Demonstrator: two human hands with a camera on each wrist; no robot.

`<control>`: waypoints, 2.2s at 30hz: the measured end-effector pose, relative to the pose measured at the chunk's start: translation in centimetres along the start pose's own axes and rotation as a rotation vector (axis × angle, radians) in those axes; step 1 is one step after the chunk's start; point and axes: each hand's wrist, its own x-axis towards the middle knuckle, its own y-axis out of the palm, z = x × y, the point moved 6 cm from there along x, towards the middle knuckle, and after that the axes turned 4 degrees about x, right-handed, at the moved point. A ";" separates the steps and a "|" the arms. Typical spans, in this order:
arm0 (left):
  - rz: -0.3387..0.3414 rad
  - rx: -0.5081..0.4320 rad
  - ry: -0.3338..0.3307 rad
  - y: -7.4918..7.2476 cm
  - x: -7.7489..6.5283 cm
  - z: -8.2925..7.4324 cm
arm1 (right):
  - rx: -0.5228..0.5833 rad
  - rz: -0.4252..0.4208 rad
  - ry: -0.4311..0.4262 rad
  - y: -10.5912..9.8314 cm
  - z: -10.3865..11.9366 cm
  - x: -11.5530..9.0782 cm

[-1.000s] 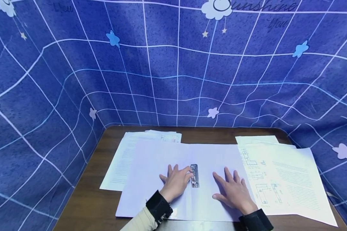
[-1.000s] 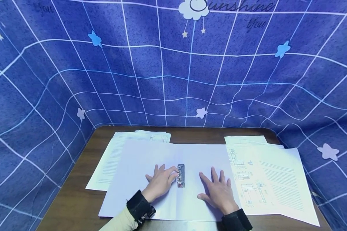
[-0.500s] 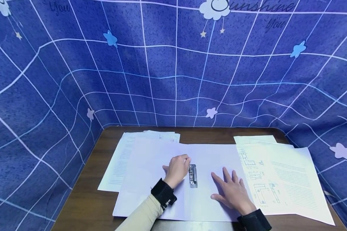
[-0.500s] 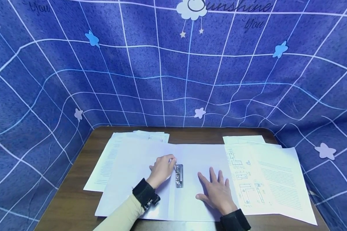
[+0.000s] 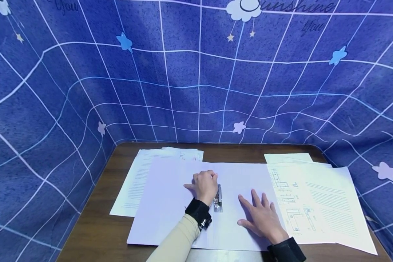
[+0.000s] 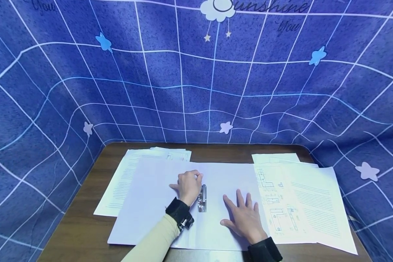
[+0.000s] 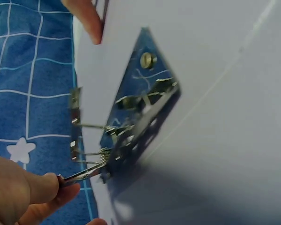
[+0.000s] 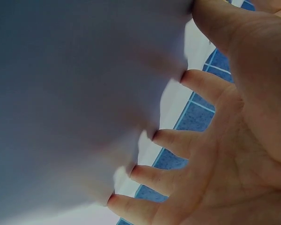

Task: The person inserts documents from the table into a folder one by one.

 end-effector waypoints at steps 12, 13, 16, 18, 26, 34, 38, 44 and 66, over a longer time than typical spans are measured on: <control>-0.059 0.081 -0.016 1.0 0.1 -0.1 | 0.005 0.002 0.006 0.1 0.1 0.0; -0.061 0.085 -0.017 1.0 0.1 -0.1 | 0.004 0.002 0.006 0.1 0.1 0.0; -0.062 0.086 -0.026 1.0 0.2 -0.1 | -0.002 -0.003 0.006 0.1 0.1 0.0; -0.059 0.088 -0.034 1.1 0.2 -0.1 | -0.005 -0.005 0.003 0.1 0.2 0.0; -0.042 0.089 -0.053 1.1 0.3 -0.1 | -0.001 0.001 0.010 0.0 0.2 0.0; 0.052 0.037 0.016 0.4 -0.5 0.8 | 0.005 0.003 0.016 0.4 0.1 -0.1; 0.120 -0.003 0.124 -0.7 -1.7 1.9 | 0.013 -0.003 0.007 0.5 0.0 -0.2; 0.219 0.013 0.376 -2.6 -4.5 3.4 | 0.019 -0.010 -0.002 0.0 -0.2 -0.2; 0.371 0.229 0.418 -2.1 -9.2 5.8 | 0.039 -0.010 -0.011 0.2 -0.2 0.0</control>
